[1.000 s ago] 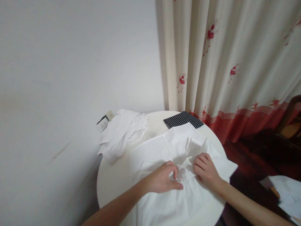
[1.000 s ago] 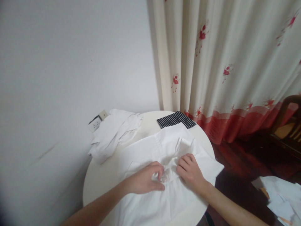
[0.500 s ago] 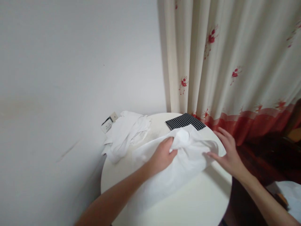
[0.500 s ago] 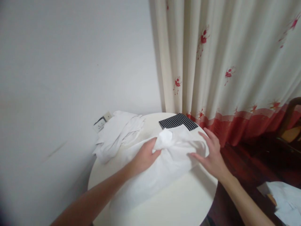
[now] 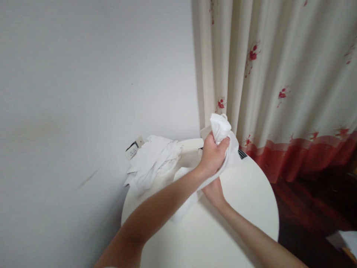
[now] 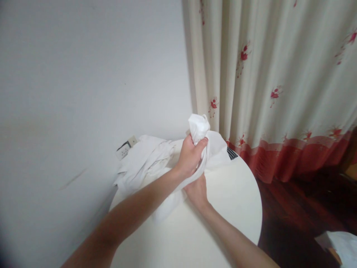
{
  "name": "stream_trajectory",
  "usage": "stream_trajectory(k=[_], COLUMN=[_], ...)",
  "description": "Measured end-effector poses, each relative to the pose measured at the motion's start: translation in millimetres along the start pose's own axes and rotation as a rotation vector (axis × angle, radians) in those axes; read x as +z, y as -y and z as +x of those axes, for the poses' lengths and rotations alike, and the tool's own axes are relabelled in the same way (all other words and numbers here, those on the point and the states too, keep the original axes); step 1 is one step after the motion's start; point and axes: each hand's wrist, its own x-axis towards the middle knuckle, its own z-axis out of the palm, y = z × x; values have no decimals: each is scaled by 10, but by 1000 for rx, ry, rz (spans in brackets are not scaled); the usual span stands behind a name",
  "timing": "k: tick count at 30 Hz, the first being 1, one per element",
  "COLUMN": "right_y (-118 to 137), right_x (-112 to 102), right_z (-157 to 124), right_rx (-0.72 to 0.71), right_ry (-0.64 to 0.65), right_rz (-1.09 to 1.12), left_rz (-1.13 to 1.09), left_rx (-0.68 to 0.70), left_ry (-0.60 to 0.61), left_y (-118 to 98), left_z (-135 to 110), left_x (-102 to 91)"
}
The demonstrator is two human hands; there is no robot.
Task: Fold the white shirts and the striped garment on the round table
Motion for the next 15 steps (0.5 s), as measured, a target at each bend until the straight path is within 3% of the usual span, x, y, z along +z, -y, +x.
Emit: stream_trajectory(k=[4, 8, 10, 12, 15], right_y=[-70, -167, -181, -154, -33], right_x=[144, 113, 31, -105, -366], right_z=[331, 489, 522, 549, 620], right_rx=[51, 50, -26, -141, -254], right_ry=[-195, -285, -299, -327, -395], right_rz=[-109, -245, -296, -307, -274], left_rz=[-187, -328, -256, -85, 273], left_rx=[-106, -109, 8, 175, 314], left_ry=[-9, -40, -105, -253, -547], left_y=[-122, -361, -462, -471, -222], left_z=[-56, 97, 252, 369, 270], left_x=[-2, -252, -540, -971, -1757])
